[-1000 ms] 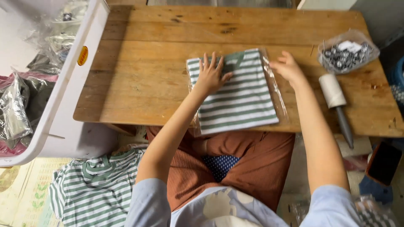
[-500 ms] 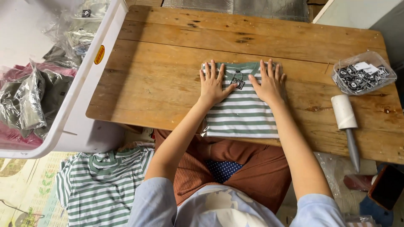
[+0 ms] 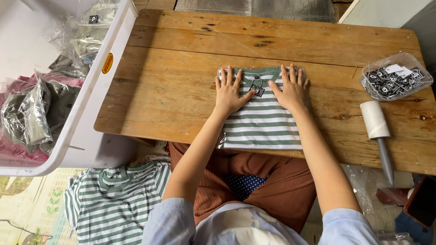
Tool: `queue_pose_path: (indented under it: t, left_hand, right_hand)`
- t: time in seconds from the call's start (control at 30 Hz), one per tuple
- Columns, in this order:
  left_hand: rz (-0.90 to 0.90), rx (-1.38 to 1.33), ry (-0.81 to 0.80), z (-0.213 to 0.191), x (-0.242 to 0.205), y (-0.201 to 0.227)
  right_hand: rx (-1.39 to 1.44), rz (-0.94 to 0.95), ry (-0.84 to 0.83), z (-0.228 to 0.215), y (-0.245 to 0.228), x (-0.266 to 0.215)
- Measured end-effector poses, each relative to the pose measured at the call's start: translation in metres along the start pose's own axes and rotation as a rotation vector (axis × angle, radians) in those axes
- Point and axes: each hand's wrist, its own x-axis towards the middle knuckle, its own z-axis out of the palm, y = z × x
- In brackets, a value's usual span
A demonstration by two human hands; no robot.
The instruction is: Folding a striped t-shirt, lint-rolling it, attaching a tag, and placing it into a plastic bag for sale.
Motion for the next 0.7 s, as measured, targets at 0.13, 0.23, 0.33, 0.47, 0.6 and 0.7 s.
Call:
queue_pose_path:
  t: [0.13, 0.23, 0.33, 0.47, 0.6, 0.7]
  left_hand:
    - [-0.001, -0.007, 0.015, 0.004, 0.001, -0.002]
    - [-0.005, -0.012, 0.029, 0.005, 0.000, -0.002]
    - [-0.013, -0.020, 0.040, 0.001, -0.001, -0.001]
    - [-0.012, -0.064, 0.052, 0.004, 0.000, -0.003]
    - [-0.011, -0.071, 0.053, 0.002, -0.001, -0.002]
    - [-0.014, -0.085, 0.040, 0.000, -0.002, -0.001]
  right_hand:
    - [0.023, 0.014, -0.005, 0.000, 0.000, 0.000]
    - [0.014, 0.001, -0.008, 0.002, 0.004, 0.000]
    - [0.025, -0.011, -0.004, 0.001, 0.005, 0.000]
    - [0.041, -0.018, 0.003, 0.002, 0.007, 0.000]
    - [0.052, -0.023, 0.008, -0.001, 0.006, -0.002]
    - [0.062, -0.022, 0.013, 0.005, 0.010, 0.001]
